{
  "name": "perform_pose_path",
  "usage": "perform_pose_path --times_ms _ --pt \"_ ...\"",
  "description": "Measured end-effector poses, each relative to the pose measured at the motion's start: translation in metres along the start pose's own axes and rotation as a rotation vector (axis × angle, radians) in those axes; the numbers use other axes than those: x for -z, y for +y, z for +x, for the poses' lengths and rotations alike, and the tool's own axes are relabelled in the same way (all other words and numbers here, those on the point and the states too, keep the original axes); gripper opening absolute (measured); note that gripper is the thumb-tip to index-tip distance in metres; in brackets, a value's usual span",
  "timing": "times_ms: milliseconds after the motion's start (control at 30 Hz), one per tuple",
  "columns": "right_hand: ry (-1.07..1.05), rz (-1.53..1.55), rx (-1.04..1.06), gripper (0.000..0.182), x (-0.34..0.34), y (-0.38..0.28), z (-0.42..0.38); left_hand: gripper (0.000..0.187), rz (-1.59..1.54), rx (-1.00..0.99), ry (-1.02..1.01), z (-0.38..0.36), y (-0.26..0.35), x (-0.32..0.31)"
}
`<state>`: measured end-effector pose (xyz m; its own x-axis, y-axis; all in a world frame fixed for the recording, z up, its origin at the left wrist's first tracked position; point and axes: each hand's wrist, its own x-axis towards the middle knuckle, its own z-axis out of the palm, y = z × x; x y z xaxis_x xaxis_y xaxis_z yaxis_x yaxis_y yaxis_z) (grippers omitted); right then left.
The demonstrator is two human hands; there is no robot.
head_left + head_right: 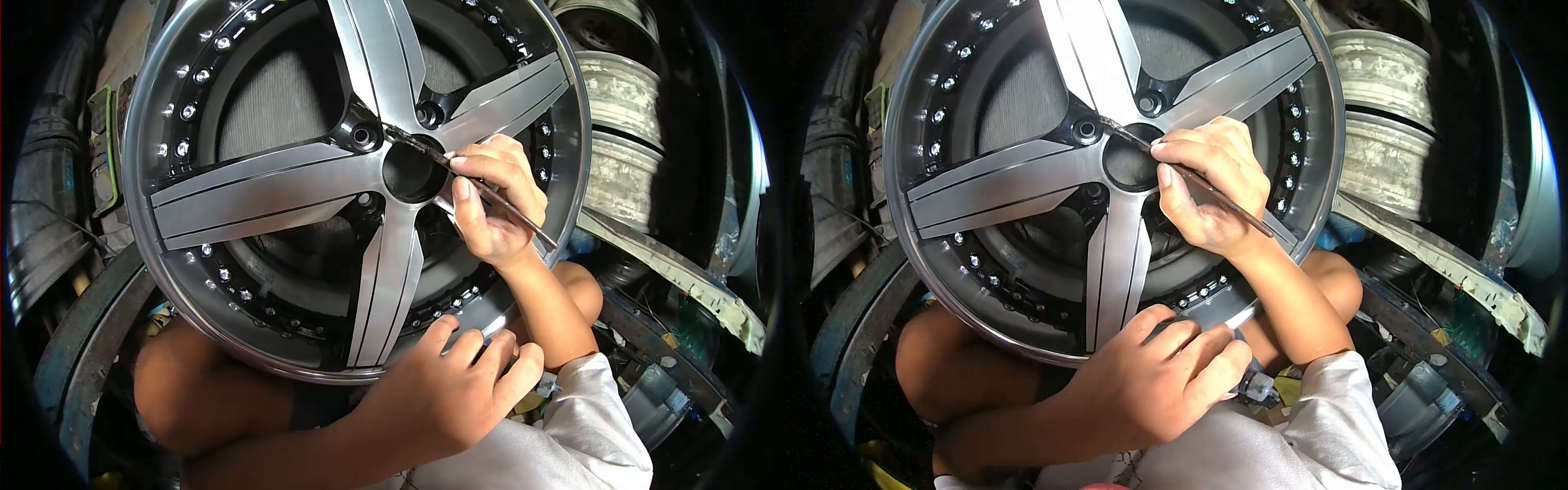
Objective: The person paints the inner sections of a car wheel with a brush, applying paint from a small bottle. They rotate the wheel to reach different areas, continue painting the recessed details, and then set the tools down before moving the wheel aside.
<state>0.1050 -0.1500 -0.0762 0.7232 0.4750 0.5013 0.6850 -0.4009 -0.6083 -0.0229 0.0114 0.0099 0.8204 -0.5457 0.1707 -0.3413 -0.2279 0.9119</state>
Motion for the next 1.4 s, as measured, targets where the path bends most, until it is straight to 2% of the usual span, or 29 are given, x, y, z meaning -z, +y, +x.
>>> perform_pose_path --times_ms 1400 --pt "-0.028 0.002 -0.020 0.018 -0.0018 -0.0010 0.0001 0.031 0.007 -0.034 0.080 -0.0018 0.0000 0.0015"
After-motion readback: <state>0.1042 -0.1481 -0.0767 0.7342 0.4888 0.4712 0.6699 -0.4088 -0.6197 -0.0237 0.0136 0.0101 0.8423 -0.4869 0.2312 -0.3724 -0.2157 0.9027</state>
